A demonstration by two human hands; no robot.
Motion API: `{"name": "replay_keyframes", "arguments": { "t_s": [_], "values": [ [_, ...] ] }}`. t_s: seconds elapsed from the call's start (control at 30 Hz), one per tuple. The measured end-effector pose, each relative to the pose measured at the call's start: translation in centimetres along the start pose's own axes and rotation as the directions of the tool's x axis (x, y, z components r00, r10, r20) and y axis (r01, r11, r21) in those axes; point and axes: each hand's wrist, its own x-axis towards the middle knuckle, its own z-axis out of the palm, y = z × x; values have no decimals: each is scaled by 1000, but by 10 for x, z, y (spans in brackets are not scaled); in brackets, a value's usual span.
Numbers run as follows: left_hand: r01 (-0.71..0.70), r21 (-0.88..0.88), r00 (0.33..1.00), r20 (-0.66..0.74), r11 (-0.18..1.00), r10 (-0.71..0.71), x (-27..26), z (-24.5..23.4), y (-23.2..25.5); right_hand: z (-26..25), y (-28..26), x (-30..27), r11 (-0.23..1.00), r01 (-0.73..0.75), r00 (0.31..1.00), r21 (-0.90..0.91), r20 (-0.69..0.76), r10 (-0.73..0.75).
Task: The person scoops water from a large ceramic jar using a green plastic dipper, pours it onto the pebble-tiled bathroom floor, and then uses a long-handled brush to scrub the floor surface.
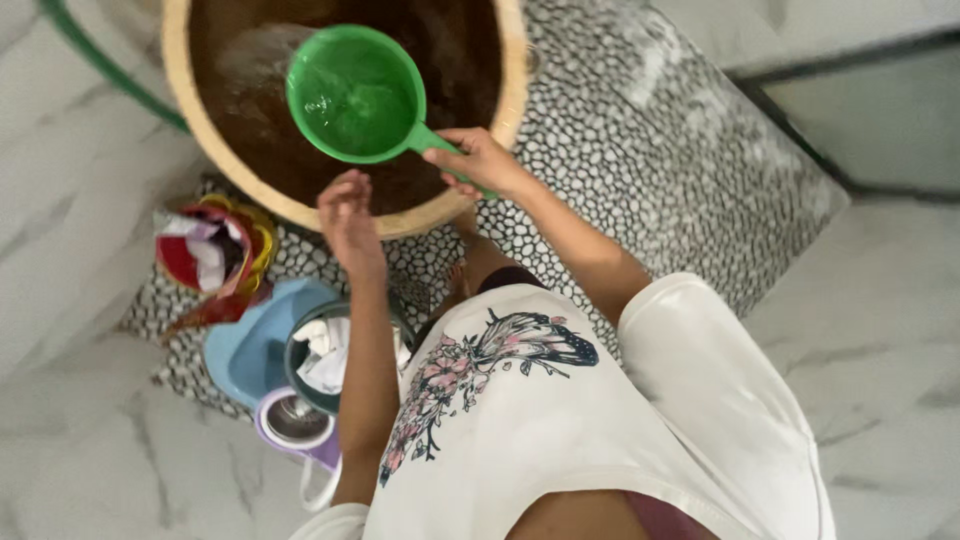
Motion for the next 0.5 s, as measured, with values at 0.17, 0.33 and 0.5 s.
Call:
{"name": "replay_keyframes", "arguments": {
  "t_s": [0.17, 0.33, 0.5],
  "values": [
    [-80, 106, 973, 226, 991, 54, -30, 17, 12, 18, 47, -108, 943, 262, 938, 207, -282, -199],
    [48, 251, 872, 461, 967, -163, -81, 61, -43, 18, 132, -221, 882, 408, 770, 237, -609, -193],
    [276, 462, 592, 609, 843, -528, -181, 133, -88, 37, 233, -345, 864, 437, 493, 248, -870, 1]
  ]
}}
